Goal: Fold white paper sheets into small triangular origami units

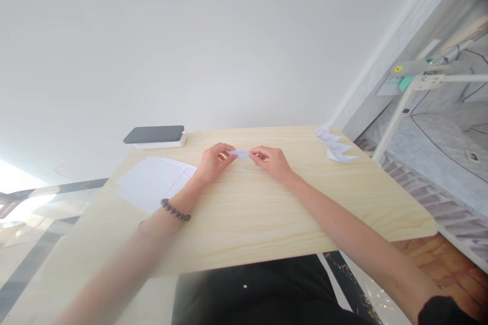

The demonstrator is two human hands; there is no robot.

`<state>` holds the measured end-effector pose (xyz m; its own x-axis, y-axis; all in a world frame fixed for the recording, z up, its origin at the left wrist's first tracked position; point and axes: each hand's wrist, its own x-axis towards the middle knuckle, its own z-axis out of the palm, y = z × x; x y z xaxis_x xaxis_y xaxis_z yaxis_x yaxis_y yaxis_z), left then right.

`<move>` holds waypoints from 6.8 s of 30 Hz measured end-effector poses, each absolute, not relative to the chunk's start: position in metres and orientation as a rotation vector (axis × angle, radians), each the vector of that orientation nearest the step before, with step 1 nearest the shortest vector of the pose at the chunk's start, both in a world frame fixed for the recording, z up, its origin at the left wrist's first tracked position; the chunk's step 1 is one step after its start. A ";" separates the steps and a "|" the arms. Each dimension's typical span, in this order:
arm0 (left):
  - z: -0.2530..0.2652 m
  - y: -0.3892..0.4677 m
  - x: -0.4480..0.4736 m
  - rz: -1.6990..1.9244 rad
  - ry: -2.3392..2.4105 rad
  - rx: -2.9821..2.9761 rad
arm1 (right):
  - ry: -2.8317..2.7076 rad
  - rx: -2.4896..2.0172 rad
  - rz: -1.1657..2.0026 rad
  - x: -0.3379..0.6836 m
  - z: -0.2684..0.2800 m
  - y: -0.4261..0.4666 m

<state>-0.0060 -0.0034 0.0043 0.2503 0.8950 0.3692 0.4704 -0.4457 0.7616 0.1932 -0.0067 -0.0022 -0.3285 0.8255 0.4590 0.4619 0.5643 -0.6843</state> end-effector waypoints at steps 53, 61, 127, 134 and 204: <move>-0.001 -0.005 -0.006 0.952 0.992 1.618 | -2.014 -1.087 0.645 0.197 -0.007 -0.001; -0.005 -0.007 -0.002 0.960 1.015 1.568 | -2.009 -1.078 0.806 0.200 -0.006 -0.001; -0.005 -0.006 -0.003 0.757 0.957 1.643 | -2.168 -1.083 0.806 0.193 -0.002 -0.009; 0.002 -0.008 -0.003 0.656 0.943 1.661 | -2.160 -1.095 0.825 0.194 -0.001 -0.010; 0.006 -0.017 0.002 0.698 0.854 1.597 | -2.286 -1.013 0.974 0.198 0.006 -0.013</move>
